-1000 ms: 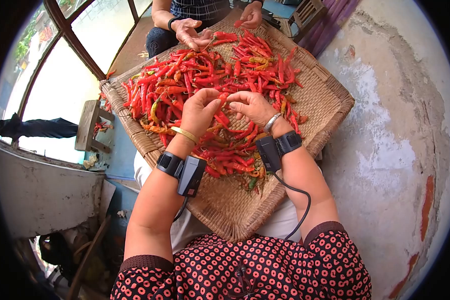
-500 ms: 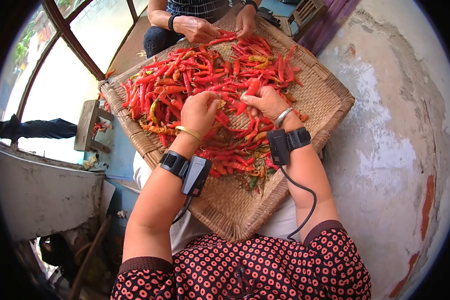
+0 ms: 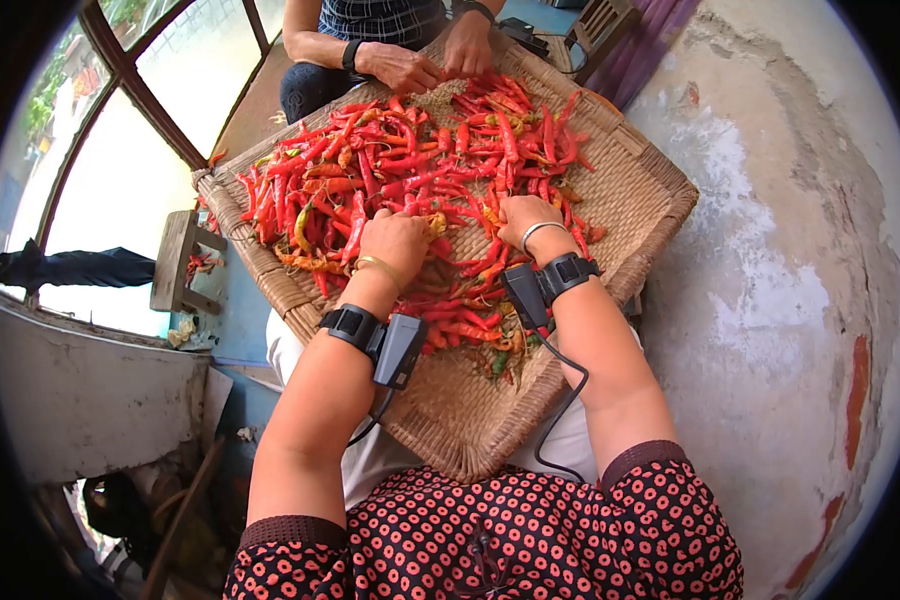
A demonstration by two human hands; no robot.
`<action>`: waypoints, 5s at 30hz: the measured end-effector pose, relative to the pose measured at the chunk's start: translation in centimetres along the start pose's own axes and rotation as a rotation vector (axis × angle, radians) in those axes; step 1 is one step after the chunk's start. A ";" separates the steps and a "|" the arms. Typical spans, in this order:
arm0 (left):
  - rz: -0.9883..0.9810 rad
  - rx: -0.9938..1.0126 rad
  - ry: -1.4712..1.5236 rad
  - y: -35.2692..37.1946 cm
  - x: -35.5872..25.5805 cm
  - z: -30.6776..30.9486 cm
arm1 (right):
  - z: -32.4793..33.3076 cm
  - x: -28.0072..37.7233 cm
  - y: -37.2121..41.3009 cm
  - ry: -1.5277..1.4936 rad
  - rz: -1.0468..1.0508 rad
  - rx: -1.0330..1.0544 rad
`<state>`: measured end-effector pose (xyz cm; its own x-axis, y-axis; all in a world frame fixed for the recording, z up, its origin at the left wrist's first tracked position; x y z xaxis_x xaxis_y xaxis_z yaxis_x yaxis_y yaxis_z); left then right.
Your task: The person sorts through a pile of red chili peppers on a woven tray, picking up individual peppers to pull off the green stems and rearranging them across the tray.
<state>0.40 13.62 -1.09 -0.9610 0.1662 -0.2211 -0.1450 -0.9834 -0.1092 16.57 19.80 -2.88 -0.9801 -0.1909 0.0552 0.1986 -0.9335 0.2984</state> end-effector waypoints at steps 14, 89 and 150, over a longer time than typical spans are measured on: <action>-0.071 -0.307 0.404 1.1 -1.2 5.7 | 5.2 0.6 2.0 -1.504 0.393 0.122; -0.371 0.318 0.121 2.1 -5.9 -1.7 | 6.7 -5.8 -0.7 -1.040 0.096 -0.348; -0.307 0.555 0.150 2.8 -4.8 -3.4 | -1.4 5.3 3.7 0.360 0.326 0.218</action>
<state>5.40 10.32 -3.61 -0.8191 0.4145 -0.3965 -0.5464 -0.7742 0.3195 12.12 14.92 -2.86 -0.7962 -0.5885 -0.1406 0.4495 -0.7309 0.5135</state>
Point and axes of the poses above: each hand's wrist, its own y-axis away from the middle knuckle, its own z-axis out of the back of the hand, x = y × z, the point moved 9 cm from there along -y, towards the middle knuckle, and after that the axes turned 1 degree about z, right-handed, at the moved point
